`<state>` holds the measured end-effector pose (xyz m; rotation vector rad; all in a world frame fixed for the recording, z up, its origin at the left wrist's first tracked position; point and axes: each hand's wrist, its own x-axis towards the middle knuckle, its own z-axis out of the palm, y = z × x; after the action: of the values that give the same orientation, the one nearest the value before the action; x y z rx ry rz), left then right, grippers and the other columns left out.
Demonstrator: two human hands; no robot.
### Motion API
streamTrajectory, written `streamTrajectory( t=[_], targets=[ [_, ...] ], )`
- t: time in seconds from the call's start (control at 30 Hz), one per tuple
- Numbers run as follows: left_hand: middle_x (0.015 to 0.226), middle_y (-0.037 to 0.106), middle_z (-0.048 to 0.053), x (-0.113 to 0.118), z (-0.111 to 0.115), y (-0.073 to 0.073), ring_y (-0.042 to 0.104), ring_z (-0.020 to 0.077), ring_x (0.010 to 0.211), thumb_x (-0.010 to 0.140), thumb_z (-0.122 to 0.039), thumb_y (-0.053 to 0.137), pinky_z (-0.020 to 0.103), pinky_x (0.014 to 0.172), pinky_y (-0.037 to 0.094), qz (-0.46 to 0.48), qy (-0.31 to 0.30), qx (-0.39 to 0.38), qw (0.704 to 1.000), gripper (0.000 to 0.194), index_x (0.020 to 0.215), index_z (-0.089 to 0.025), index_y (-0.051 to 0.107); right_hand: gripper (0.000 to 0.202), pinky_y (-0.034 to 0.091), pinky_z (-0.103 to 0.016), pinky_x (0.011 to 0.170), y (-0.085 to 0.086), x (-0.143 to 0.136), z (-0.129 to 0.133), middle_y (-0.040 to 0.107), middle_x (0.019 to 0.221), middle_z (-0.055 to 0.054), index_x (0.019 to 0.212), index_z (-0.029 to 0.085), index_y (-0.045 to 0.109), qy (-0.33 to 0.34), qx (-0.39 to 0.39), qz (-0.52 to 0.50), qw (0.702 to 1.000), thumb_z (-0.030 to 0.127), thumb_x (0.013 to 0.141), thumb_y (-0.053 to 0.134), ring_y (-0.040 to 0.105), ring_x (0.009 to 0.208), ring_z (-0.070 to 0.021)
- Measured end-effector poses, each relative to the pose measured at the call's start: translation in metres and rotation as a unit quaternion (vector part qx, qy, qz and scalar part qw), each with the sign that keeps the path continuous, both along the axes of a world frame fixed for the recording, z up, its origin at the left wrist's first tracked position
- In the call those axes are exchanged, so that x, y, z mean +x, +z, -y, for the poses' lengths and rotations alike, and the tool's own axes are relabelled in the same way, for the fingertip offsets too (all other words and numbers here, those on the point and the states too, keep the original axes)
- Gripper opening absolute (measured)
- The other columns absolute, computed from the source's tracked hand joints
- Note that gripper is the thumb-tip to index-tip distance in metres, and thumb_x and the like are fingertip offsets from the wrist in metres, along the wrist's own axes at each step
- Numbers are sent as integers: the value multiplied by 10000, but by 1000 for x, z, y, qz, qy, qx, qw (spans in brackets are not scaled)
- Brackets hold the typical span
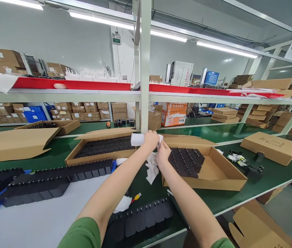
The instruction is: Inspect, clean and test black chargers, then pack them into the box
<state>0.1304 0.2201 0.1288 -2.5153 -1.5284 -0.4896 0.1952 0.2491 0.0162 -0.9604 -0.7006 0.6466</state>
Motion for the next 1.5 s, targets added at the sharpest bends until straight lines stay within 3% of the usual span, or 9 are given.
streamTrajectory(
  t=[0.2,0.5,0.9,1.03,1.17,1.33,1.4,1.5],
  targets=[
    [1266,613,115,-8,1,-3,626,248,1109,944,-372,641,466,931,555,-24,1,6,1000,374,1244,-154,595,372,572,-435,900,-3,-6,2,616,1259,-93,1259,171,587,21,-5,-26,999,396,965,616,640,1070,-224],
    [1281,604,115,-27,-7,-5,623,248,1116,946,-375,636,467,934,554,-7,18,14,1000,387,1262,-157,585,341,565,-429,917,21,2,-2,616,1276,-83,1229,180,614,-8,2,73,997,396,964,616,633,1088,-233],
    [1297,597,120,-36,-12,-13,614,257,1140,942,-375,642,481,957,541,114,25,-37,992,395,1263,-152,586,378,561,-448,923,27,6,-5,603,1297,-94,1262,173,593,19,-17,157,987,395,958,626,627,1110,-240],
    [1283,605,110,-48,-19,-24,619,250,1126,944,-384,638,477,948,545,161,29,-56,985,383,1252,-162,592,363,561,-447,925,35,8,1,610,1282,-92,1247,170,600,50,-31,171,984,387,957,628,629,1105,-237],
    [1237,626,98,-68,-24,-47,637,232,1077,949,-402,628,450,915,559,204,54,-78,974,363,1225,-168,603,357,572,-433,897,49,12,11,622,1246,-91,1242,165,596,122,-72,184,973,381,959,628,642,1065,-220],
    [1227,629,97,-77,-30,-78,631,239,1092,942,-404,638,462,930,548,239,71,-109,962,364,1209,-159,609,288,591,-365,797,54,24,44,665,1099,-65,1143,143,628,220,-150,188,945,369,963,628,667,921,-172],
    [1219,631,95,-77,-34,-88,626,240,1097,940,-410,636,468,940,538,256,72,-118,957,357,1192,-158,613,225,582,-317,748,54,36,75,693,967,-39,1016,134,673,239,-158,186,940,325,903,709,667,824,-147],
    [1139,657,88,-80,-39,-99,631,235,1058,887,-428,694,440,926,524,283,62,-126,949,367,1108,-143,627,260,555,-252,702,51,56,145,728,850,-12,908,189,747,237,-137,178,945,256,687,867,672,766,-139]
  ],
)
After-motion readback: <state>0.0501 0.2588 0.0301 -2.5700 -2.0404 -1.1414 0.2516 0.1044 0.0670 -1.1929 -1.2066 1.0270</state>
